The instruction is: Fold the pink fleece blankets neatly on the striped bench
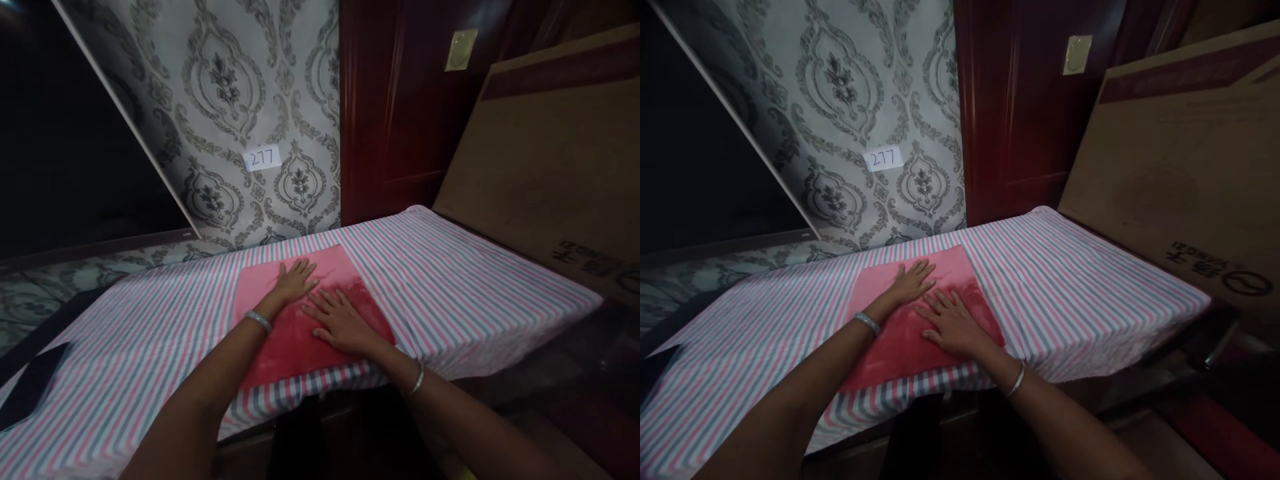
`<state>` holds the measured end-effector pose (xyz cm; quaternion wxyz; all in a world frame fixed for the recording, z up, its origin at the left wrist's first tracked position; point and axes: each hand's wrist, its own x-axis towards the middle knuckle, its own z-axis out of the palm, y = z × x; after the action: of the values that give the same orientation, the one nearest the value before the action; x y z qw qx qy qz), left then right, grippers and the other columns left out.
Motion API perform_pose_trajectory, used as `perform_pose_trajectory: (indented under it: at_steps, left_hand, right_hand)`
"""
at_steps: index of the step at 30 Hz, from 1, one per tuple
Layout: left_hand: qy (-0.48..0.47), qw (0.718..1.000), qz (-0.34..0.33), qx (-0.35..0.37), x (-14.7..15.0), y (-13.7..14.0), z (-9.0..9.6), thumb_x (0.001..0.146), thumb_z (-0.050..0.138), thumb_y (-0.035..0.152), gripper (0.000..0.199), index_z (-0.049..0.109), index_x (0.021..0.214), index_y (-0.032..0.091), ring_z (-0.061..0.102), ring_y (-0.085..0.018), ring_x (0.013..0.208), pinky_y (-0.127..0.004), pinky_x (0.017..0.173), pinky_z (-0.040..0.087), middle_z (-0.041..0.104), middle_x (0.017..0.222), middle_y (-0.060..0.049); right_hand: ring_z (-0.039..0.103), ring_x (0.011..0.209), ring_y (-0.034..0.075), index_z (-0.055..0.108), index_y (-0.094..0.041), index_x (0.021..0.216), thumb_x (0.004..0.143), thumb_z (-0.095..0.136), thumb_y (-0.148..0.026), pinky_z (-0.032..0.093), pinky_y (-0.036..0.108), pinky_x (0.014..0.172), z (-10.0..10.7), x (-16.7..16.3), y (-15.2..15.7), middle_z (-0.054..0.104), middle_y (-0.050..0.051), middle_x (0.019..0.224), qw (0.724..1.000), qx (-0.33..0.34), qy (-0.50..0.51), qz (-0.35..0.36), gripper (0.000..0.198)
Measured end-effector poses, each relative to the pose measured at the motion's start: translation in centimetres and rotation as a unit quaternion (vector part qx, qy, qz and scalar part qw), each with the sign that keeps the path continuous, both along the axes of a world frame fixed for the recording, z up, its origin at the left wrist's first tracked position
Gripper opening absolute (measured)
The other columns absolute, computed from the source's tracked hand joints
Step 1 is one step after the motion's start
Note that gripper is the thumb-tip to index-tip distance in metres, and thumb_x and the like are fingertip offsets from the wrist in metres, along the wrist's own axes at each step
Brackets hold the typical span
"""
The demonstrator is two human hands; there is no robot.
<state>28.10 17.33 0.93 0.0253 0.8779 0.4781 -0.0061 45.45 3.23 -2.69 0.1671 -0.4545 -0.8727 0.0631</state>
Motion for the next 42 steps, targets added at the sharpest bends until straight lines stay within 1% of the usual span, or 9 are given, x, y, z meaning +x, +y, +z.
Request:
perform_pose_trajectory:
  at_steps: [5,13,15,18,22,27,33,38,42]
  left_hand:
    - [-0.001,0.996,0.093,-0.011,-1.0,2.0,0.2,0.101,0.023,0.062,0.069,0.024,0.163,0.03,0.018,-0.034,0.157,-0.067,0.122,0.012,0.021,0.171,-0.009]
    - [-0.006,0.994,0.112,-0.018,-0.5,1.4,1.4,0.102,0.023,0.059,0.068,0.023,0.163,0.029,0.014,-0.029,0.158,-0.06,0.125,0.013,0.015,0.172,-0.009]
    - [-0.009,0.992,0.127,-0.005,-0.7,0.5,2.2,0.103,0.023,0.056,0.067,0.023,0.163,0.025,0.012,-0.029,0.159,-0.059,0.125,0.012,0.011,0.172,-0.01]
    - [-0.005,0.993,0.119,0.011,-2.1,-2.2,3.0,0.104,0.024,0.053,0.066,0.028,0.162,0.023,0.014,-0.028,0.159,-0.058,0.126,0.012,0.019,0.171,-0.011]
    - [0.005,0.995,0.094,0.04,-6.0,-7.6,2.8,0.103,0.027,0.055,0.064,0.034,0.16,0.024,0.017,-0.028,0.158,-0.057,0.127,0.009,0.026,0.169,-0.01]
    - [0.015,0.987,0.148,0.059,-9.8,-11.6,0.4,0.103,0.028,0.054,0.065,0.032,0.16,0.024,0.017,-0.028,0.158,-0.057,0.126,0.014,0.022,0.17,-0.011]
    - [-0.008,0.988,0.148,0.043,-10.9,-11.4,-2.3,0.105,0.024,0.05,0.063,0.027,0.162,0.024,0.011,-0.025,0.159,-0.054,0.126,0.018,0.016,0.172,-0.009]
    - [-0.038,0.988,0.145,0.046,-11.0,-11.6,-2.7,0.106,0.027,0.048,0.06,0.029,0.161,0.024,0.014,-0.025,0.158,-0.054,0.125,0.02,0.018,0.171,-0.01]
    - [-0.035,0.988,0.148,0.035,-10.9,-11.7,-1.6,0.105,0.032,0.044,0.059,0.032,0.16,0.023,0.018,-0.027,0.158,-0.058,0.123,0.024,0.023,0.169,-0.013]
  right_hand:
    - [0.013,0.157,0.027,0.034,-0.034,0.16,0.106,0.04,-0.053,0.01,0.058,0.126,0.2,0.1,-0.1,0.028,0.003,0.168,1.0,0.003,0.0,0.002,0.057]
    - [0.015,0.157,0.026,0.032,-0.035,0.161,0.106,0.038,-0.053,0.01,0.057,0.126,0.2,-0.1,0.0,0.028,0.001,0.168,1.0,0.005,-0.02,-0.007,0.058]
    - [0.016,0.157,0.027,0.034,-0.035,0.16,0.106,0.038,-0.053,0.01,0.057,0.126,0.7,0.1,0.0,0.029,0.002,0.168,1.0,-0.007,-0.02,-0.005,0.057]
    - [0.022,0.155,0.025,0.036,-0.032,0.16,0.108,0.032,-0.052,0.015,0.053,0.126,1.9,1.0,0.2,0.032,0.004,0.166,0.999,-0.039,0.001,0.0,0.056]
    - [0.022,0.155,0.027,0.036,-0.026,0.16,0.109,0.025,-0.049,0.017,0.055,0.124,3.0,3.3,0.6,0.031,0.007,0.166,0.996,-0.009,0.045,-0.072,0.057]
    - [0.019,0.155,0.035,0.039,-0.027,0.159,0.107,0.03,-0.051,0.019,0.064,0.121,1.1,5.1,0.8,0.03,0.01,0.167,0.987,-0.012,0.001,-0.159,0.058]
    - [0.014,0.156,0.031,0.041,-0.024,0.158,0.107,0.033,-0.052,0.028,0.055,0.12,-2.0,5.8,1.2,0.026,0.009,0.168,0.988,0.007,0.011,-0.153,0.059]
    - [0.016,0.157,0.029,0.046,-0.021,0.155,0.106,0.033,-0.051,0.023,0.052,0.125,-3.3,6.5,2.0,0.031,0.009,0.166,0.99,0.042,0.036,-0.129,0.059]
    - [0.021,0.155,0.031,0.047,-0.023,0.155,0.106,0.032,-0.05,0.031,0.054,0.121,-2.9,6.4,1.9,0.033,0.009,0.166,0.988,0.039,0.027,-0.144,0.057]
